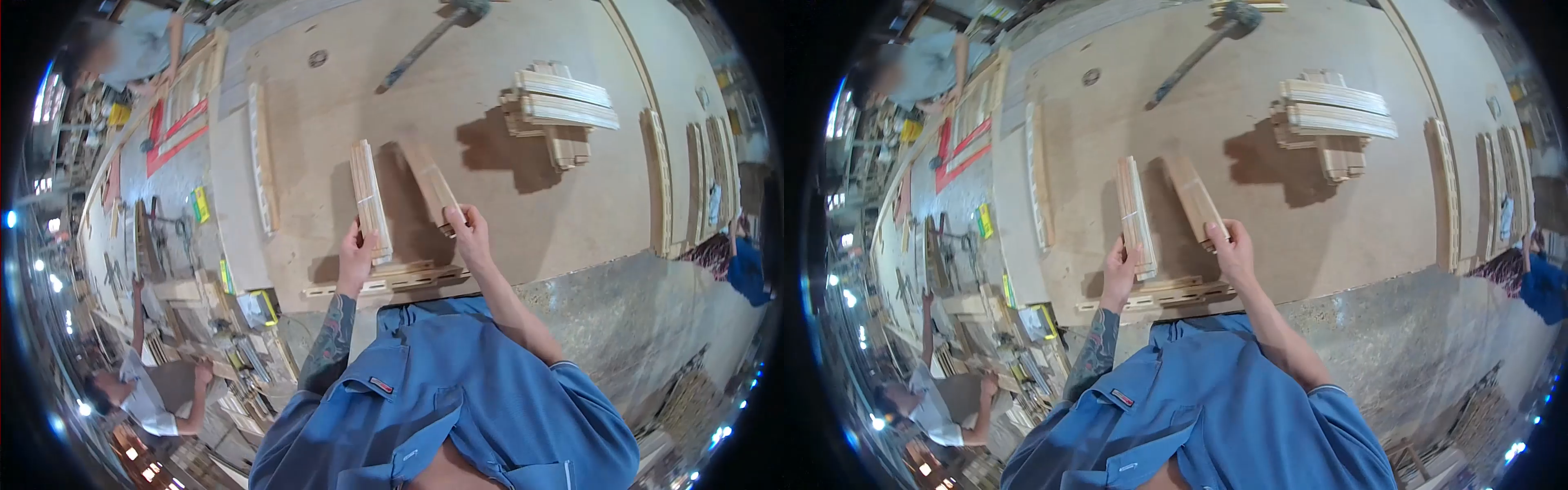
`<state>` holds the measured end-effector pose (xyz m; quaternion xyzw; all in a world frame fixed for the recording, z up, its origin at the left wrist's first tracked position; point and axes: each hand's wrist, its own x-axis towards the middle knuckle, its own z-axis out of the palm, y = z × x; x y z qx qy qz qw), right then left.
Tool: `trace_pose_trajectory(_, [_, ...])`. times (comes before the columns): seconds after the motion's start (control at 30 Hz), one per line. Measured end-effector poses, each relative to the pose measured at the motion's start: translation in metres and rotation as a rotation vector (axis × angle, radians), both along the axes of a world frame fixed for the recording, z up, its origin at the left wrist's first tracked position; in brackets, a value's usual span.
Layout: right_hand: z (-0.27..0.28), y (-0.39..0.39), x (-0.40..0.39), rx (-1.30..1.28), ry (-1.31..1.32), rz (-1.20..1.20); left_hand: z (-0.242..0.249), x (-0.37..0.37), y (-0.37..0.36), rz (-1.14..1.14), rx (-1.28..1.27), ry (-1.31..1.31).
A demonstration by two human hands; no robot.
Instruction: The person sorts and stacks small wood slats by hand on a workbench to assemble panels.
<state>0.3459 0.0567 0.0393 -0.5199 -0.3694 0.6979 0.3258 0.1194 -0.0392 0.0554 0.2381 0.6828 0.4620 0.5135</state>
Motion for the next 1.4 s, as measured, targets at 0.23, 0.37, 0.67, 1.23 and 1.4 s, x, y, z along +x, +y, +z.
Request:
trace_pose_trajectory(0.23, [-0.024,0.004,-0.019,0.510,-1.112,0.253,-0.063,-0.079,-0.010,-0.035,-0.144,0.682])
trace_pose_trajectory(0.37, [0.008,0.020,-0.080,0.556,-1.203,0.339,-0.035,-0.056,0.033,-0.069,-0.227,0.682])
trace_pose_trajectory(0.67, [-0.025,0.012,-0.111,0.357,-0.925,0.146,-0.040,-0.061,0.034,0.107,-0.028,0.538])
trace_pose_trajectory(1.23, [-0.038,0.016,-0.073,0.353,-1.077,-0.081,-0.076,-0.077,0.024,0.294,-0.091,1.005])
trace_pose_trajectory(1.4, [-0.026,0.027,-0.019,0.368,-0.968,-0.153,-0.058,-0.105,0.004,0.407,-0.156,0.742])
